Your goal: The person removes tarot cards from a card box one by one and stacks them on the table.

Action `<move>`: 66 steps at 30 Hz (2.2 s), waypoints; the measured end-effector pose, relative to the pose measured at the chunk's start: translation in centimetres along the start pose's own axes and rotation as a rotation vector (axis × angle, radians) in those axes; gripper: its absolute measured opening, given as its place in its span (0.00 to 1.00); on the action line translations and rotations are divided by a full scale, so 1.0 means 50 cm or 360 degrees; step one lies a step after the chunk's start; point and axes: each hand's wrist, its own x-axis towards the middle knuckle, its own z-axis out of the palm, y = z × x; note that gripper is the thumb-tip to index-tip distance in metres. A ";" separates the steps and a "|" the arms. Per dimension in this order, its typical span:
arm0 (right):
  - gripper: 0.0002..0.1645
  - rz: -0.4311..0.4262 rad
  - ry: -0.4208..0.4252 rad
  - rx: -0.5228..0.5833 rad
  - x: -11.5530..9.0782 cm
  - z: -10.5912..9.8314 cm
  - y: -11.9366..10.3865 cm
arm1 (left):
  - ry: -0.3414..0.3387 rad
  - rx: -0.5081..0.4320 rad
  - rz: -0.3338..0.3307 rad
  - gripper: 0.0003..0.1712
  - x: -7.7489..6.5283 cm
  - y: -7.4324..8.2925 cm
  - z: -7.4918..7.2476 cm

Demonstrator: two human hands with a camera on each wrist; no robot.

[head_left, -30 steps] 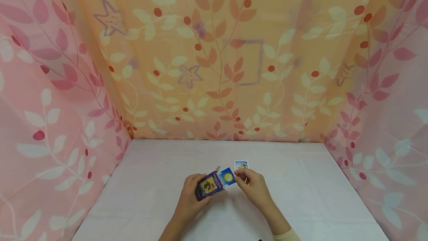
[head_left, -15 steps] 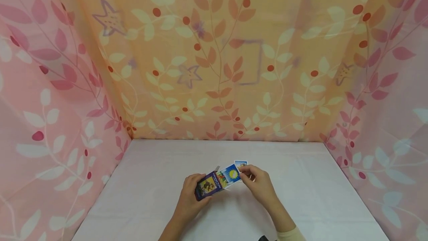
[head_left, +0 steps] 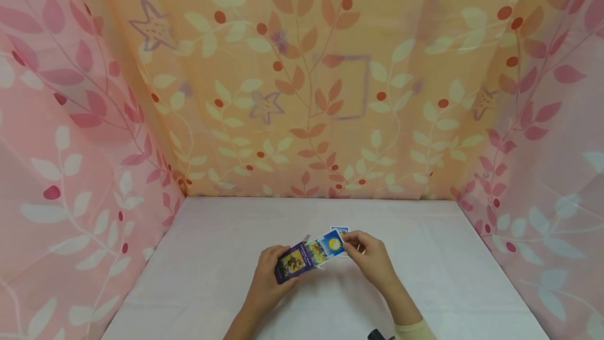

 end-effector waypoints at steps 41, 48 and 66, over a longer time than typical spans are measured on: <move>0.08 -0.0064 0.0062 -0.0181 0.044 -0.063 0.057 | 0.0057 0.0020 0.0103 0.49 0.000 -0.012 0.003; 0.07 -0.0098 0.0036 -0.0248 0.075 -0.061 0.078 | 0.0061 0.0003 0.0158 0.49 0.000 -0.014 0.002; 0.09 0.0070 -0.0292 -0.0219 0.165 -0.034 0.125 | 0.0053 -0.0022 0.0121 0.48 0.000 -0.011 0.002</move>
